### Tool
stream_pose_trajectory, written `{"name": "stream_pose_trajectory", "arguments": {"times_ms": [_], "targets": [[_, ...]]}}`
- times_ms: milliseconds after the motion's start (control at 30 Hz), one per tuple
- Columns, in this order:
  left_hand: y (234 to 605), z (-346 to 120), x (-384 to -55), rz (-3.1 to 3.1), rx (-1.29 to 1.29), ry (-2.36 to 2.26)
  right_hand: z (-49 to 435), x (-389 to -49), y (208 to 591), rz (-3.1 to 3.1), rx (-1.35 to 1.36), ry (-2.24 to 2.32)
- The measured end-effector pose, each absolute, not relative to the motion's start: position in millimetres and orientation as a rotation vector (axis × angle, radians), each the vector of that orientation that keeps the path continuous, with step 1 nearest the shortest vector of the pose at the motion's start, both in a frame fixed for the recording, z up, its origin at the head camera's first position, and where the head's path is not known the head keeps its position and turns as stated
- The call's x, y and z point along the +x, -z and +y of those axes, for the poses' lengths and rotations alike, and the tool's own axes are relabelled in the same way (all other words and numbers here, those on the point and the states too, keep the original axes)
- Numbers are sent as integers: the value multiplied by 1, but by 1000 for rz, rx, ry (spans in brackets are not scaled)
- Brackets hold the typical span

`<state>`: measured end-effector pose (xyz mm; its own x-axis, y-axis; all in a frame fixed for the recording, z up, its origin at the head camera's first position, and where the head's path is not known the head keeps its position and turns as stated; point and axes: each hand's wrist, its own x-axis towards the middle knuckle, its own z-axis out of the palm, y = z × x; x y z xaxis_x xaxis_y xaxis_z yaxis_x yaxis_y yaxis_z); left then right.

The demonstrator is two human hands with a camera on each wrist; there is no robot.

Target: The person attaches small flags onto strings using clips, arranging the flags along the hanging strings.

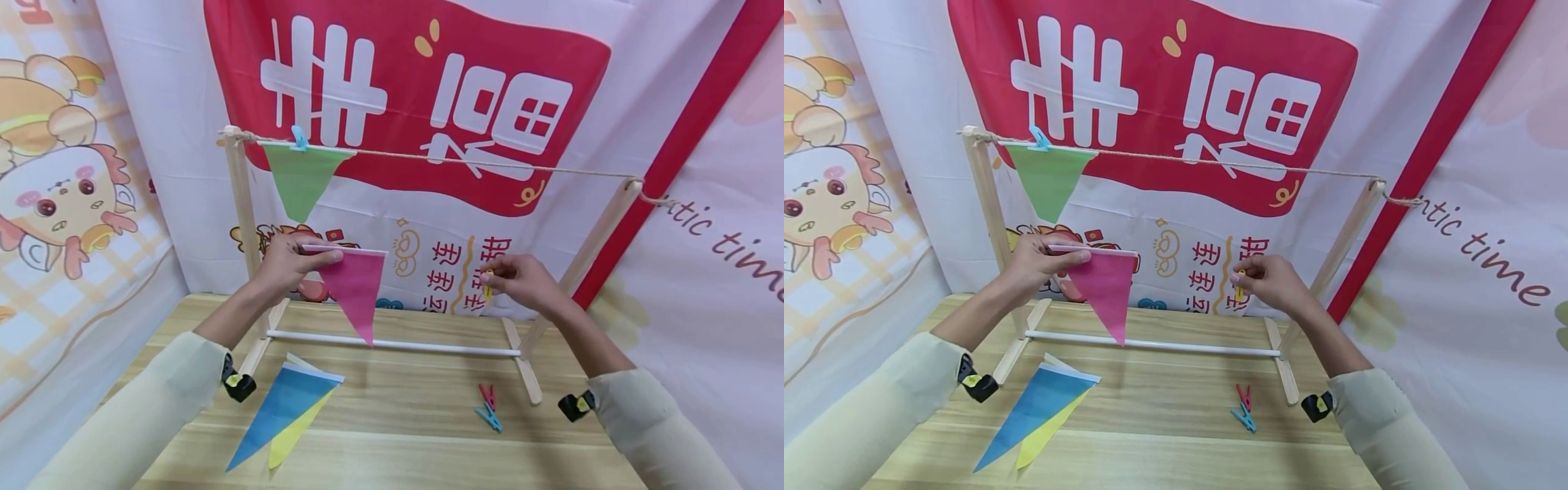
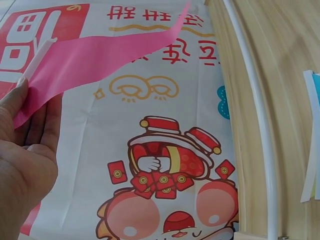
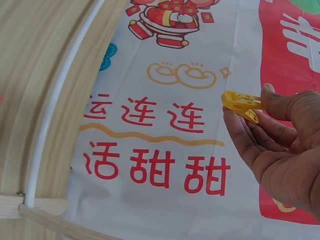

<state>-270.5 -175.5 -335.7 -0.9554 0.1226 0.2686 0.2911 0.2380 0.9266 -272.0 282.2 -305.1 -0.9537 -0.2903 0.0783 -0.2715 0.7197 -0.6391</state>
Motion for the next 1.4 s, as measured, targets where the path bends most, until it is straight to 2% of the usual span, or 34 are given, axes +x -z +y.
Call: {"name": "stream_pose_trajectory", "arguments": {"times_ms": [1400], "targets": [[303,-163,-272,-2390,-324,1799,260,-274,267,2913,-560,1145]]}}
